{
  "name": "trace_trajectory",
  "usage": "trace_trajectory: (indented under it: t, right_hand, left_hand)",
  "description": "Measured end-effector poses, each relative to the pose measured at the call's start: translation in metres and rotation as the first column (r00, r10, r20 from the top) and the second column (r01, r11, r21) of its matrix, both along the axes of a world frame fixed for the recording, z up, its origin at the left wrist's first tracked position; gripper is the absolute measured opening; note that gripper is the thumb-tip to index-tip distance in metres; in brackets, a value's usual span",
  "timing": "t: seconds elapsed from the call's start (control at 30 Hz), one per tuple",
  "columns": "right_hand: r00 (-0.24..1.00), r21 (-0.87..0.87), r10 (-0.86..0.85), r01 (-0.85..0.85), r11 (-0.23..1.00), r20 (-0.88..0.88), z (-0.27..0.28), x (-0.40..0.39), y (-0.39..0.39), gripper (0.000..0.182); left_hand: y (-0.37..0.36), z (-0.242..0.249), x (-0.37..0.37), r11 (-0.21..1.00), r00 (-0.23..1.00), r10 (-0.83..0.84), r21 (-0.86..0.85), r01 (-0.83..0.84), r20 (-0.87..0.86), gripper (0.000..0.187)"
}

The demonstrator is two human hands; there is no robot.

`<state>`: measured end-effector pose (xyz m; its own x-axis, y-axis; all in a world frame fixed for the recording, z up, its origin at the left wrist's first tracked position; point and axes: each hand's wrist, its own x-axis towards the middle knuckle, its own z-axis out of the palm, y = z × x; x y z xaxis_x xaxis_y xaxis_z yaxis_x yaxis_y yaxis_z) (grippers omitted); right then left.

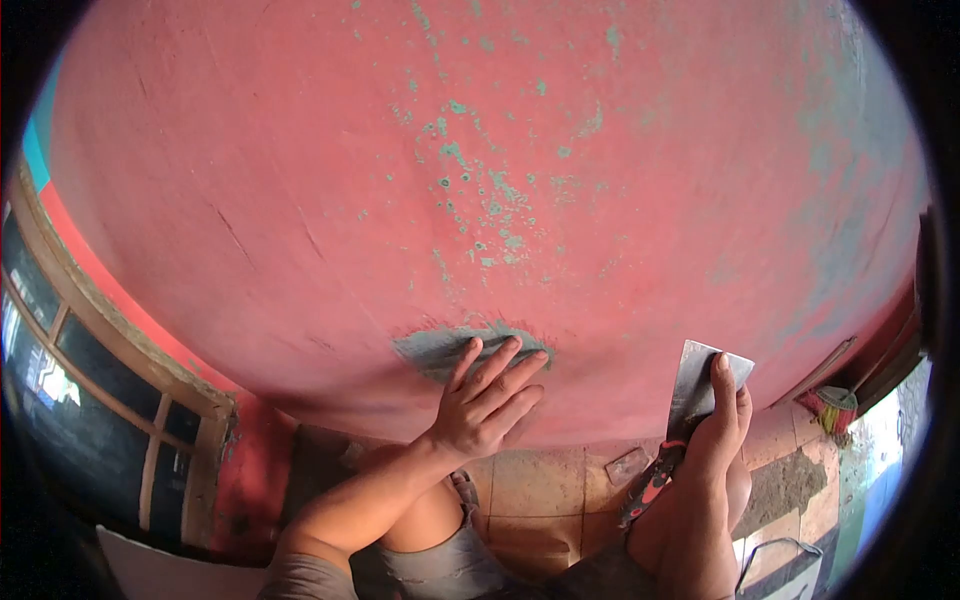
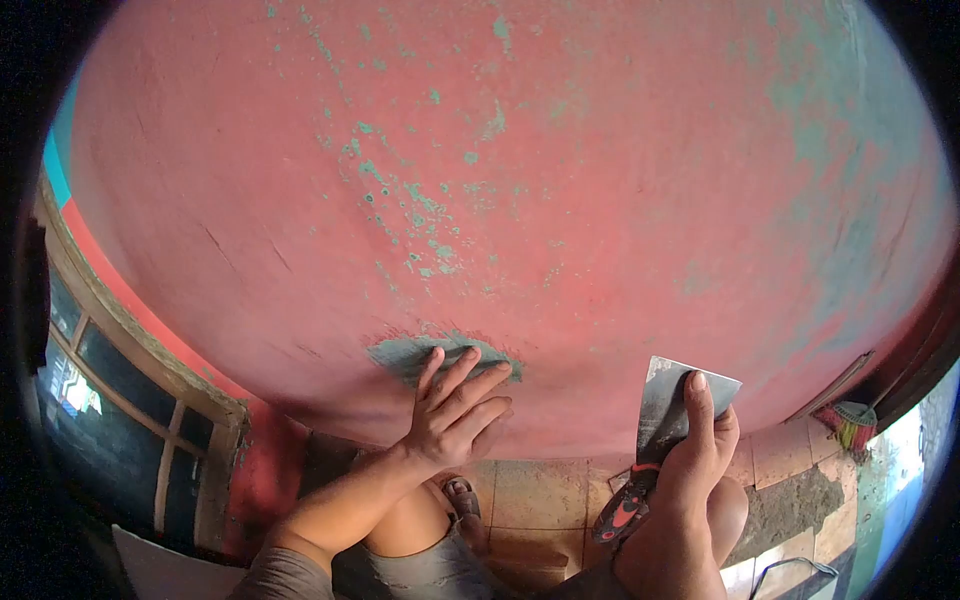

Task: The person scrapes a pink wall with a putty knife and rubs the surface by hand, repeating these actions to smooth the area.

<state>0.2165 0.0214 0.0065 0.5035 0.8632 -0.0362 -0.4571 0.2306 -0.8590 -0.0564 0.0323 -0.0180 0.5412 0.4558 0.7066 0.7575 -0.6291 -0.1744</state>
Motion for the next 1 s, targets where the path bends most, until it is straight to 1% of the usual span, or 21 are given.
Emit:
trace_trajectory:
  t: [0.07, 0.17, 0.27, 0.37, 0.47, 0.57, 0.67, 0.77, 0.87, 0.97, 1.0]
  right_hand:
    - [1.0, -0.014, 0.016, -0.016, 1.0, 0.016, -0.003, -0.005, 0.0, 0.022]
    - [0.998, -0.01, 0.052, -0.052, 0.999, 0.036, -0.007, -0.005, 0.001, 0.023]
    - [0.996, -0.032, 0.074, -0.072, 0.997, 0.052, 0.001, -0.018, -0.003, 0.024]
    - [0.991, -0.041, 0.115, -0.112, 0.993, 0.073, 0.0, -0.023, -0.006, 0.024]
    - [0.982, -0.033, 0.153, -0.151, 0.988, 0.108, -0.004, -0.028, -0.008, 0.025]
    - [0.969, -0.049, 0.198, -0.193, 0.98, 0.145, -0.008, -0.029, -0.008, 0.02]
    - [0.954, -0.041, 0.241, -0.237, 0.971, 0.18, -0.012, -0.039, -0.011, 0.02]
    - [0.935, -0.03, 0.295, -0.295, 0.955, 0.199, -0.015, -0.044, -0.014, 0.023]
    - [0.928, -0.031, 0.313, -0.314, 0.949, 0.201, -0.017, -0.05, -0.015, 0.028]
    - [0.924, -0.022, 0.32, -0.323, 0.946, 0.208, -0.023, -0.054, -0.013, 0.028]
    - [0.905, -0.057, 0.366, -0.363, 0.93, 0.216, -0.024, -0.051, -0.013, 0.028]
  left_hand:
    - [-0.003, 0.002, -0.005, 1.0, 0.999, -0.02, 0.021, 0.02, 0.034, 0.01]
    - [-0.007, 0.004, -0.002, 0.991, 0.997, -0.03, 0.134, 0.021, 0.067, 0.014]
    - [-0.01, 0.007, -0.006, 0.976, 0.995, -0.07, 0.212, 0.055, 0.067, 0.018]
    - [-0.012, 0.007, -0.004, 0.966, 0.998, -0.063, 0.253, 0.053, 0.031, 0.021]
    - [-0.012, 0.009, 0.0, 0.964, 0.997, -0.043, 0.264, 0.025, 0.062, 0.015]
    - [-0.011, 0.008, 0.004, 0.965, 0.997, -0.041, 0.26, 0.024, 0.058, 0.013]
    - [-0.011, 0.01, -0.004, 0.967, 0.999, -0.047, 0.251, 0.046, -0.001, 0.018]
    - [-0.013, 0.016, 0.001, 0.984, 0.987, -0.113, 0.149, 0.095, 0.111, 0.012]
    - [-0.01, 0.012, -0.002, 0.967, 0.961, -0.238, -0.057, 0.248, 0.138, 0.016]
    - [-0.011, 0.012, 0.007, 0.915, 0.941, -0.213, -0.283, 0.286, 0.264, 0.023]
    - [-0.014, 0.011, 0.011, 0.857, 0.925, -0.138, -0.425, 0.291, 0.355, 0.02]
